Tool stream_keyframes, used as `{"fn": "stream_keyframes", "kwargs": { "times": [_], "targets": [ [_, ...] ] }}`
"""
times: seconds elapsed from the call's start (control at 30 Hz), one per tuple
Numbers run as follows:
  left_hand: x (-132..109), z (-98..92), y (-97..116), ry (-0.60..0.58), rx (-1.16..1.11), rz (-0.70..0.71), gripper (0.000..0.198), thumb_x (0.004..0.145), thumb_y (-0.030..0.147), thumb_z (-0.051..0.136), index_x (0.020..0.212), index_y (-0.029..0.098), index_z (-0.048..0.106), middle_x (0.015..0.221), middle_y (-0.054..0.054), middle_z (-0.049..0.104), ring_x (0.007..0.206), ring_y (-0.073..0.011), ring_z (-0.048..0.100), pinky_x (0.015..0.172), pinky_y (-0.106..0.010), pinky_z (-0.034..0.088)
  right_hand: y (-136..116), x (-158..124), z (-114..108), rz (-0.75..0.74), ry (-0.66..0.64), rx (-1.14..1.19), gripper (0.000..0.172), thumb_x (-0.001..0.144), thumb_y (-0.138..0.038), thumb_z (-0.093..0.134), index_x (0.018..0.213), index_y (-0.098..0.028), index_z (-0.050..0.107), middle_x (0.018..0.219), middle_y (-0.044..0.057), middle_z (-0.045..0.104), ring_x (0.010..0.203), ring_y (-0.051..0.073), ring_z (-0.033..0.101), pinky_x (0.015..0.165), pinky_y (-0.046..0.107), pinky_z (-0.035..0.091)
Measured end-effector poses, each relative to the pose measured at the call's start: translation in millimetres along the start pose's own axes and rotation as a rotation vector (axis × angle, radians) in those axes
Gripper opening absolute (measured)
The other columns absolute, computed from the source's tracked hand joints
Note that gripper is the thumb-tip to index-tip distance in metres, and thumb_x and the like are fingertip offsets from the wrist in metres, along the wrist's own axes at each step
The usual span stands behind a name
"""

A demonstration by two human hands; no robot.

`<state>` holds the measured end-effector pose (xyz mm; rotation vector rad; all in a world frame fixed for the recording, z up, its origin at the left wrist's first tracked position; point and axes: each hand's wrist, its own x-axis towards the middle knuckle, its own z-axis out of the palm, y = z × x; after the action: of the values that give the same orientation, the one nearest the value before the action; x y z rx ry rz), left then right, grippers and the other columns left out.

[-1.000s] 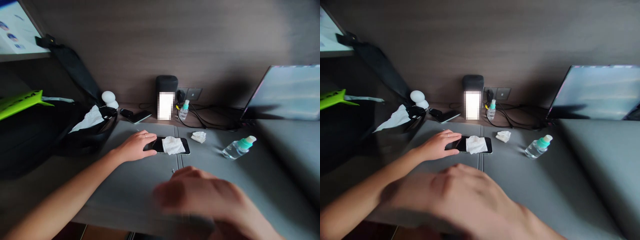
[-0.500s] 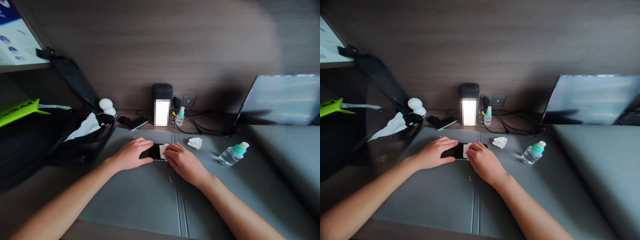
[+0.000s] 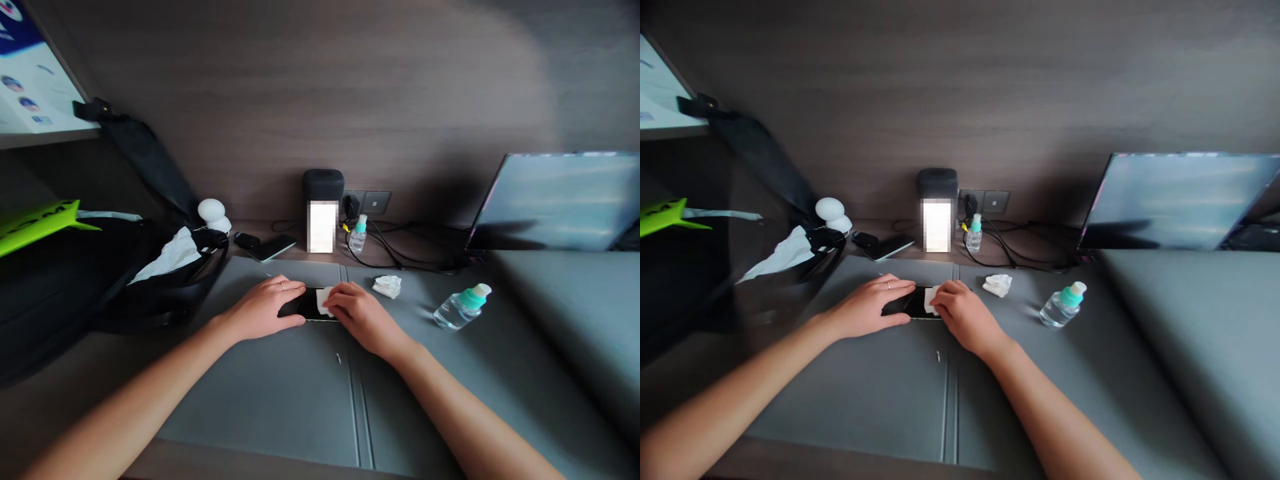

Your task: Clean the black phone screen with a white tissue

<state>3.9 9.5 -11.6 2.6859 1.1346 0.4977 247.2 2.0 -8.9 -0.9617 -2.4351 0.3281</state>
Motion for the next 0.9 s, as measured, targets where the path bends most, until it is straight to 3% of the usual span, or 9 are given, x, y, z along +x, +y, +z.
{"fn": "stream_keyframes", "kwargs": {
  "times": [0.27,0.37,0.5,0.6,0.7,0.9],
  "targets": [
    [0,0.2,0,0.003,0.011,0.010,0.047,0.089,0.041,0.064,0.131,0.023,0.057,0.135,-0.007,0.060,0.120,-0.0266,0.055,0.100,-0.042,0.048,-1,1,3,-0.079,-0.057,0.011,0.026,0.094,-0.006,0.049,0.104,-0.019,0.069,0.104,0.008,0.064,0.098,0.020,0.058,0.089,0.035,0.050],
    [0,0.2,0,0.002,-0.003,-0.002,0.050,0.089,0.042,0.064,0.134,0.022,0.055,0.135,-0.007,0.061,0.121,-0.0271,0.054,0.101,-0.043,0.047,-2,-1,-2,-0.058,-0.039,0.013,0.022,0.093,-0.009,0.050,0.100,-0.019,0.068,0.102,0.008,0.064,0.096,0.020,0.059,0.088,0.036,0.049],
    [-1,0.1,1,0.004,-0.029,-0.038,0.056,0.088,0.044,0.065,0.138,0.023,0.050,0.132,-0.009,0.061,0.121,-0.0269,0.055,0.101,-0.043,0.046,-11,4,-1,-0.140,-0.092,0.019,0.017,0.097,-0.016,0.049,0.096,-0.019,0.065,0.095,0.007,0.064,0.092,0.020,0.058,0.086,0.036,0.048],
    [-1,0.0,0,0.005,-0.038,-0.054,0.058,0.088,0.046,0.064,0.139,0.023,0.048,0.129,-0.009,0.062,0.119,-0.0262,0.056,0.100,-0.042,0.047,-15,5,5,-0.088,-0.052,0.006,0.017,0.098,-0.014,0.046,0.107,-0.018,0.060,0.099,0.008,0.063,0.091,0.020,0.057,0.082,0.035,0.049],
    [-1,-0.4,0,0.003,-0.052,-0.049,0.056,0.087,0.045,0.064,0.138,0.025,0.049,0.126,-0.008,0.063,0.117,-0.0258,0.057,0.099,-0.041,0.048,-14,5,9,-0.018,-0.017,-0.060,0.018,0.096,-0.009,0.045,0.101,-0.018,0.060,0.096,0.009,0.061,0.090,0.021,0.056,0.080,0.036,0.049],
    [-1,-0.1,-2,0.005,-0.064,-0.073,0.057,0.085,0.046,0.068,0.136,0.026,0.052,0.120,-0.007,0.064,0.110,-0.0254,0.060,0.096,-0.040,0.049,-10,5,5,-0.110,-0.066,-0.049,0.021,0.092,-0.004,0.049,0.098,-0.018,0.063,0.100,0.009,0.061,0.095,0.021,0.055,0.085,0.035,0.049]
  ]
}}
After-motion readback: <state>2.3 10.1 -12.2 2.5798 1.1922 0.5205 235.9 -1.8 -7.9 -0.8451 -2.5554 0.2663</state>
